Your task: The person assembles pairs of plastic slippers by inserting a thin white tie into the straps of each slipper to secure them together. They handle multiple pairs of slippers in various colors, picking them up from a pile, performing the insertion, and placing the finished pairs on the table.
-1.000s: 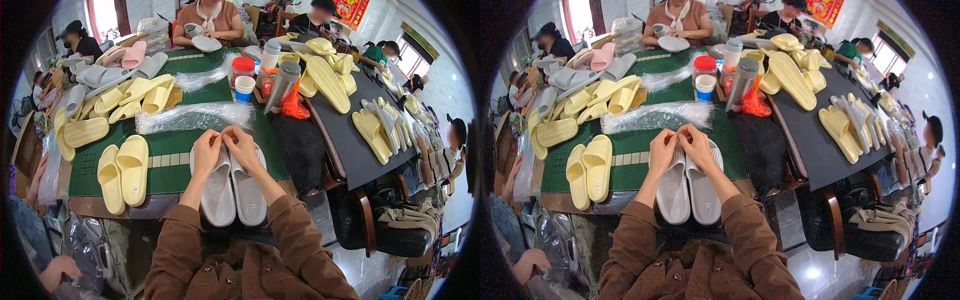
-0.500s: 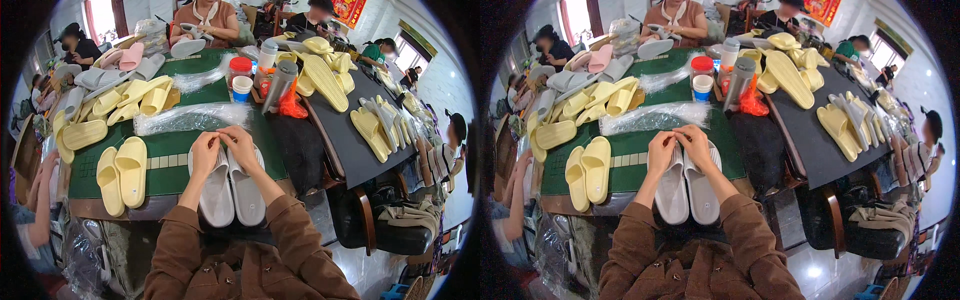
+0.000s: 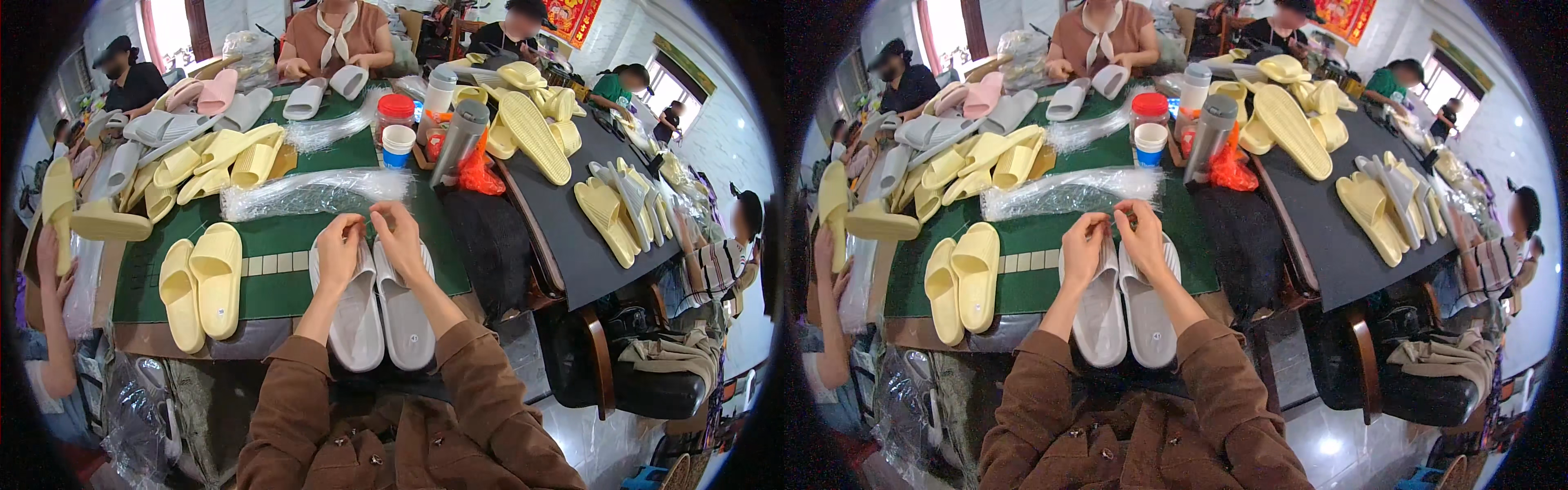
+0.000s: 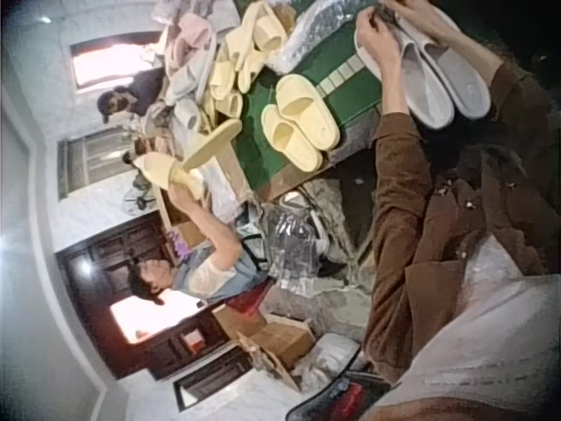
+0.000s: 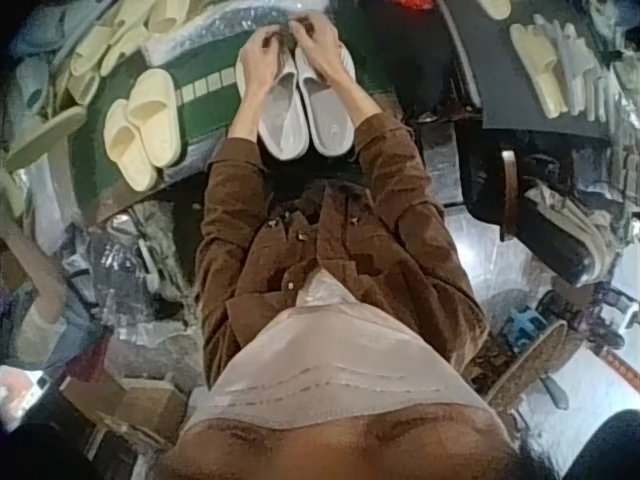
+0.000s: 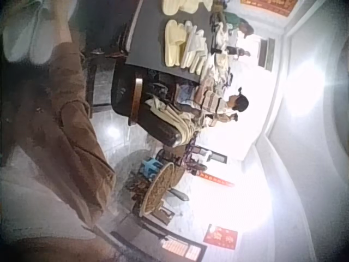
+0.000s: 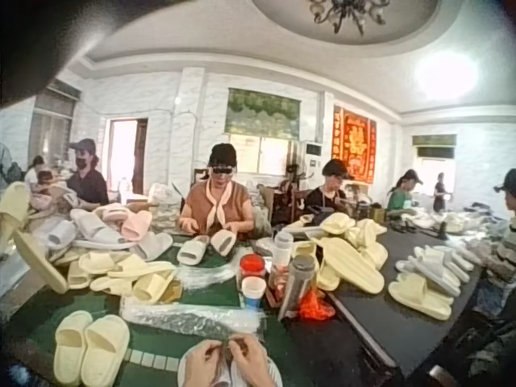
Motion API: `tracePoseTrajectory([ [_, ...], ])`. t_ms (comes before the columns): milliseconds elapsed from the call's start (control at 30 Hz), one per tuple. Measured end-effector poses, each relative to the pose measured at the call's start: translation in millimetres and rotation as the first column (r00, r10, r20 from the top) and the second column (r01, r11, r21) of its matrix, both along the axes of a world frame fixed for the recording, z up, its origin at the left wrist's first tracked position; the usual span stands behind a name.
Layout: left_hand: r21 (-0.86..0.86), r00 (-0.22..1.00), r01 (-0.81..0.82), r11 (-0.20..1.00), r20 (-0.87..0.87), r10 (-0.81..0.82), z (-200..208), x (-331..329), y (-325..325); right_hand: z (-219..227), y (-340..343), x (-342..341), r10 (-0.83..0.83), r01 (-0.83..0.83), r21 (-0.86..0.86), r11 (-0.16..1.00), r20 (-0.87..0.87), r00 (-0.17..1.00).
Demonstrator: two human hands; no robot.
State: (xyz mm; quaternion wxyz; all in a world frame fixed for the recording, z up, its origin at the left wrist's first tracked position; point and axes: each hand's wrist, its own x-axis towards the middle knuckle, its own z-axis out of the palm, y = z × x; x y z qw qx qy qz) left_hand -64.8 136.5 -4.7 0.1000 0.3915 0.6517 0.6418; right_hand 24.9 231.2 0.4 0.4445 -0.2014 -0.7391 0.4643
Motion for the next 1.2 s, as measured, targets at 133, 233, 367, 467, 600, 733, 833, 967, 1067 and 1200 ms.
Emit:
tracePoseTrajectory([
  [133, 0.01, 1.0, -0.017, 1.0, -0.007, 0.017, 2, -1, 0, 0, -1, 1, 0.109, -0.107, -0.027, 0.994, 0.064, 0.992],
  [233, 0.088, 0.998, -0.034, 0.996, 0.047, 0.03, 3, 3, -1, 1, 1, 2, 0.139, -0.134, -0.061, 0.989, 0.087, 0.986],
  [367, 0.132, 0.986, -0.086, 0.988, 0.156, 0.065, 2, -3, -2, 5, -5, 1, 0.171, -0.166, -0.081, 0.983, 0.065, 0.983],
  [467, 0.115, 0.987, -0.067, 0.991, 0.152, 0.049, 7, 0, 1, -2, 3, 2, 0.194, -0.197, 0.021, 0.98, 0.09, 0.977],
  [600, 0.085, 0.995, -0.018, 0.996, 0.096, 0.01, 4, 1, -1, -1, -1, 0, 0.115, -0.115, 0.008, 0.993, 0.078, 0.99],
  [733, 0.105, 0.997, 0.025, 0.994, 0.074, -0.033, 1, 3, 1, -2, -1, 0, 0.016, -0.018, 0.037, 0.999, 0.04, 0.999],
  [833, 0.052, 0.999, 0.027, 0.998, -0.039, -0.025, -4, 4, 5, 5, -2, 3, -0.006, -0.004, -0.15, 0.989, -0.066, 0.998],
  [967, -0.027, 0.983, -0.03, 0.999, -0.182, 0.024, -9, 7, 5, 31, 7, 14, 0.064, -0.217, -0.456, 0.863, -0.328, 0.942],
  [1067, -0.038, 0.956, -0.086, 0.996, -0.285, 0.072, -7, 7, 5, 44, 19, 41, 0.086, -0.32, -0.568, 0.759, -0.399, 0.913],
  [1200, 0.027, 0.921, -0.118, 0.993, -0.372, 0.119, -5, 8, 3, 70, 28, 96, 0.152, -0.275, -0.347, 0.896, -0.343, 0.927],
])
